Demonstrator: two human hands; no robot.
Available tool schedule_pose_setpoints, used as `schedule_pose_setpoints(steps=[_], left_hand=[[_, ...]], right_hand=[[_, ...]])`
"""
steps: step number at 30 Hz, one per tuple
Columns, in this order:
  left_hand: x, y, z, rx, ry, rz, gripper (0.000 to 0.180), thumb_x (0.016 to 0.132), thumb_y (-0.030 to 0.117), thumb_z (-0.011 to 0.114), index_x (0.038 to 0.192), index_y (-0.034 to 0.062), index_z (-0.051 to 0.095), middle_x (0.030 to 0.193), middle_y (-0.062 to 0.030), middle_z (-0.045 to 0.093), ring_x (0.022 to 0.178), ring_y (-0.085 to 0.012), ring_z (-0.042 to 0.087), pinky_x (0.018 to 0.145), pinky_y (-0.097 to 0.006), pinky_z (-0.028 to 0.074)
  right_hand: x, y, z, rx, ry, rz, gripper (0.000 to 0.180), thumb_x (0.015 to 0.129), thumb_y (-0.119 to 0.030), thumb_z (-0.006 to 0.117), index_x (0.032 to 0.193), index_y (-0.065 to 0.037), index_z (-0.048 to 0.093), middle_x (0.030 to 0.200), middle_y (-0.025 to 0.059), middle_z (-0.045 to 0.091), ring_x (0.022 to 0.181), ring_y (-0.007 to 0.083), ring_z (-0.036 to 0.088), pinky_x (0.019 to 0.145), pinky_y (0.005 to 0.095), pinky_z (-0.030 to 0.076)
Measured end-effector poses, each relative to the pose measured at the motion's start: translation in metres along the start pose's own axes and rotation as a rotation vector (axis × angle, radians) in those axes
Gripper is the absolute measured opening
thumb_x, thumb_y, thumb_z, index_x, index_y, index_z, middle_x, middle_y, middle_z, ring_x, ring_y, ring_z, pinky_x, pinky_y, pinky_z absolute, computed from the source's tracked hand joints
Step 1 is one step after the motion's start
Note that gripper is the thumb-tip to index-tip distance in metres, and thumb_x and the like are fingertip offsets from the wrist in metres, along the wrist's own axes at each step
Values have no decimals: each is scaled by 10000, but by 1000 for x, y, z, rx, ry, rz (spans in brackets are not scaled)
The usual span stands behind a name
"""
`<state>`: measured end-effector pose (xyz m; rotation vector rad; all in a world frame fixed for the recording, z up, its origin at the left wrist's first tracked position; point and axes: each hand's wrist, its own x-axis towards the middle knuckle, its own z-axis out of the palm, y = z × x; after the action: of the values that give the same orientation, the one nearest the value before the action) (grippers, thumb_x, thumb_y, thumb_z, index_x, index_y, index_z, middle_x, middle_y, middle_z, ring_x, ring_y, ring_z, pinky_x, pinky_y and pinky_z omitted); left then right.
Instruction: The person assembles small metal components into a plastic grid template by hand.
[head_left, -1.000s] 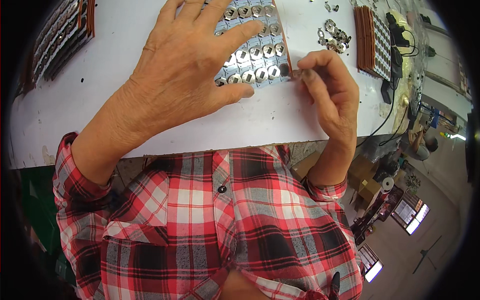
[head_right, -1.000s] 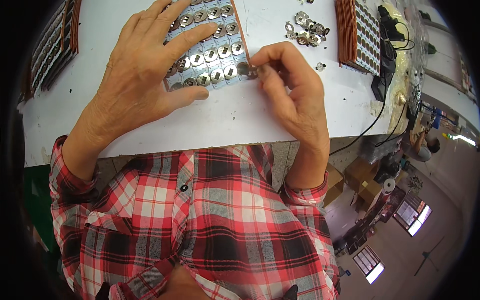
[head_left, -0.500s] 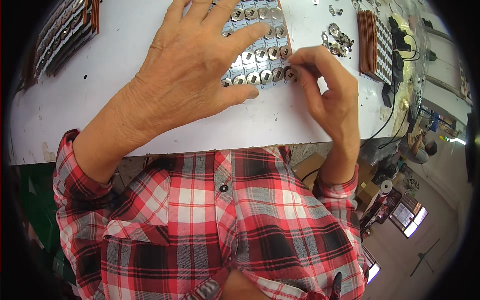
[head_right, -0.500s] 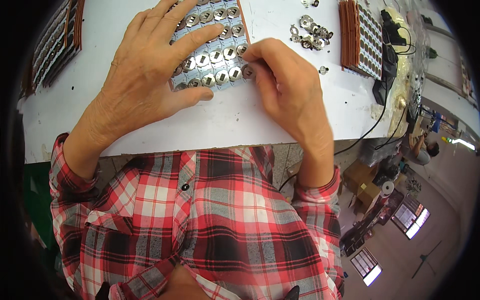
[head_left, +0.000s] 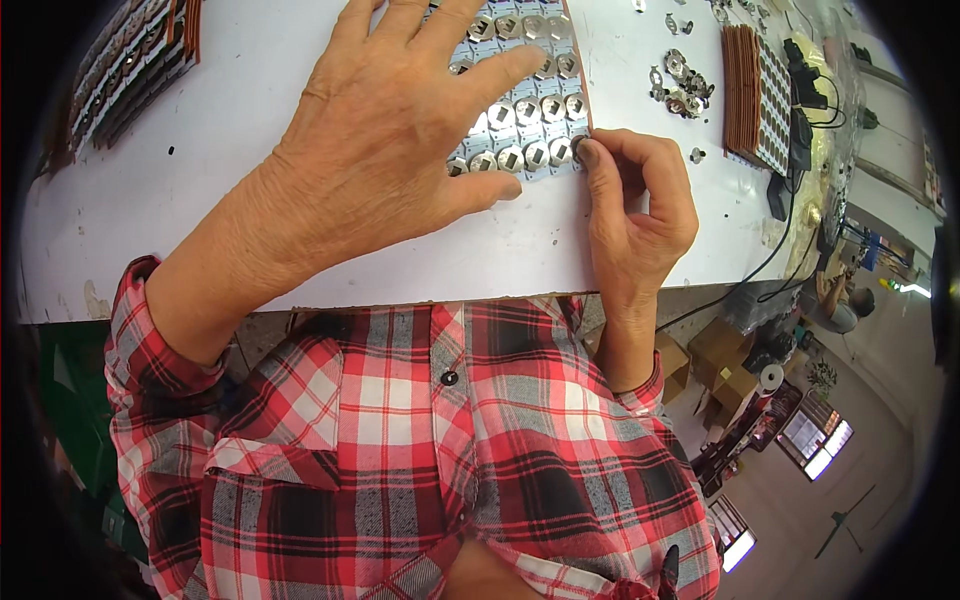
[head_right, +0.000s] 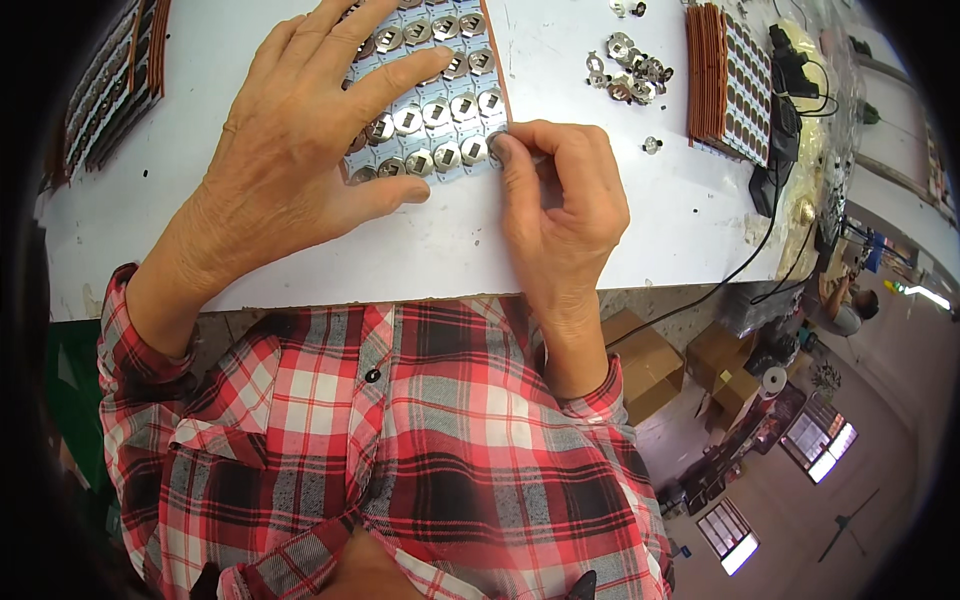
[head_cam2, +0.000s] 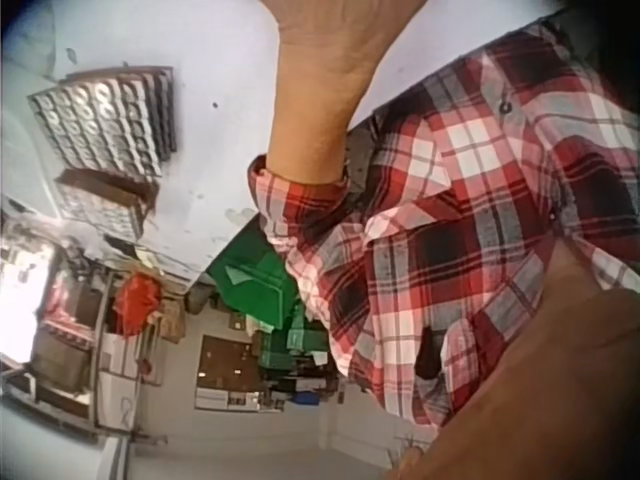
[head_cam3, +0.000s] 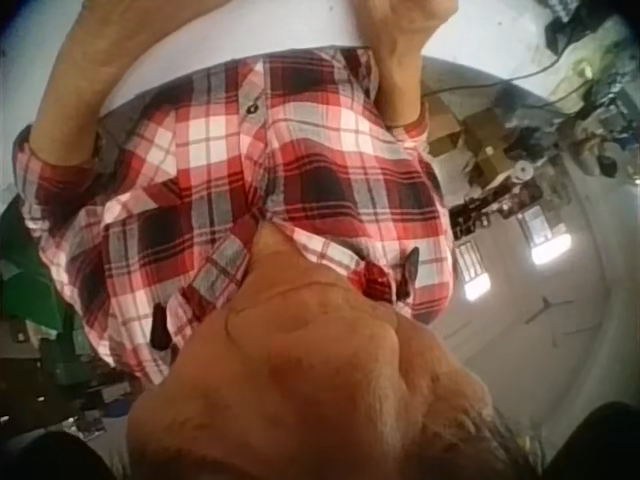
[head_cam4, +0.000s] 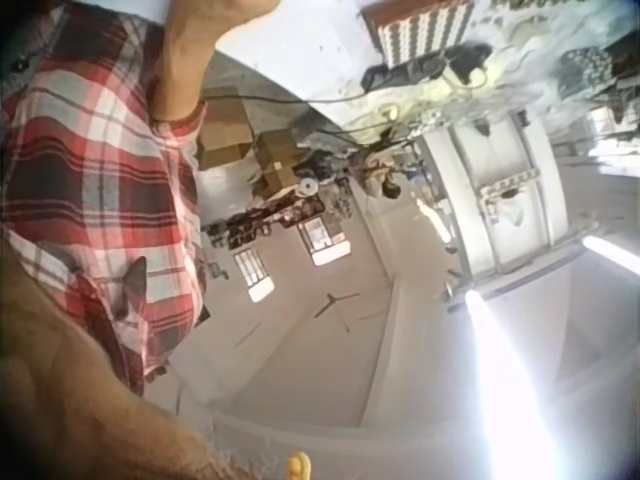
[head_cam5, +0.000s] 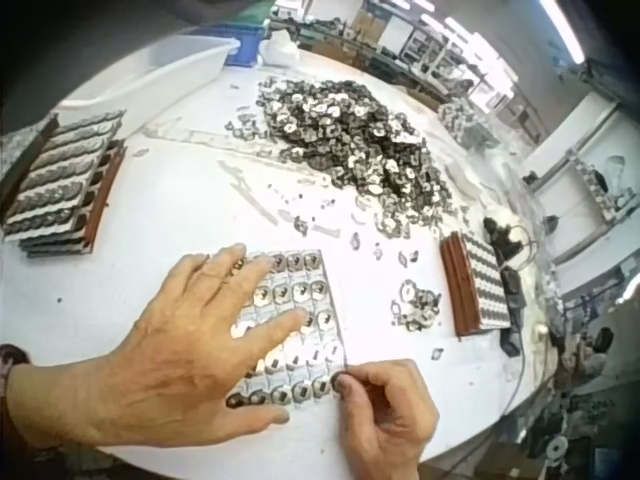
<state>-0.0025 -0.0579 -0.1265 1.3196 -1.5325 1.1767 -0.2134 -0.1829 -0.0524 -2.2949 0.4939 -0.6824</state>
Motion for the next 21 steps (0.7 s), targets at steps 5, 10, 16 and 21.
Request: schedule_pose_setpoints(steps=[5, 10, 16, 21], left_hand=[[-1, 2, -1, 10, -12, -6, 764, 791, 432, 871, 1390, 19, 641, 1436, -399, 486, 1328, -545, 486, 1100, -585, 387], [0, 3, -1, -20, -14, -17, 769, 792, 433, 873, 1396, 22, 636, 1432, -396, 488, 1329, -545, 484, 1105, -590, 379], [2, 3, -4, -53, -35, -5, 776, 797, 437, 872, 1415, 36, 627, 1440, -395, 483, 1340, -555, 474, 1106, -606, 371], [31, 7, -22, -144, -46, -12, 768, 801, 439, 871, 1417, 51, 630, 1458, -404, 471, 1356, -573, 457, 1106, -623, 365]], right_hand=[[2, 2, -6, 73, -55, 23, 106, 954, 15, 760, 1060, 9, 751, 953, 12, 688, 812, 64, 611, 705, 193, 467], [4, -1, -6, 33, -76, 34, 122, 942, 33, 749, 1063, 14, 757, 932, 1, 678, 771, 41, 588, 668, 199, 444], [7, 1, -10, 89, -102, 18, 108, 929, 58, 731, 1024, 15, 759, 877, -15, 664, 745, 34, 577, 645, 193, 428], [3, 1, -2, 74, -25, 69, 85, 915, 53, 741, 987, 12, 760, 874, -8, 675, 745, 39, 586, 661, 198, 444]])
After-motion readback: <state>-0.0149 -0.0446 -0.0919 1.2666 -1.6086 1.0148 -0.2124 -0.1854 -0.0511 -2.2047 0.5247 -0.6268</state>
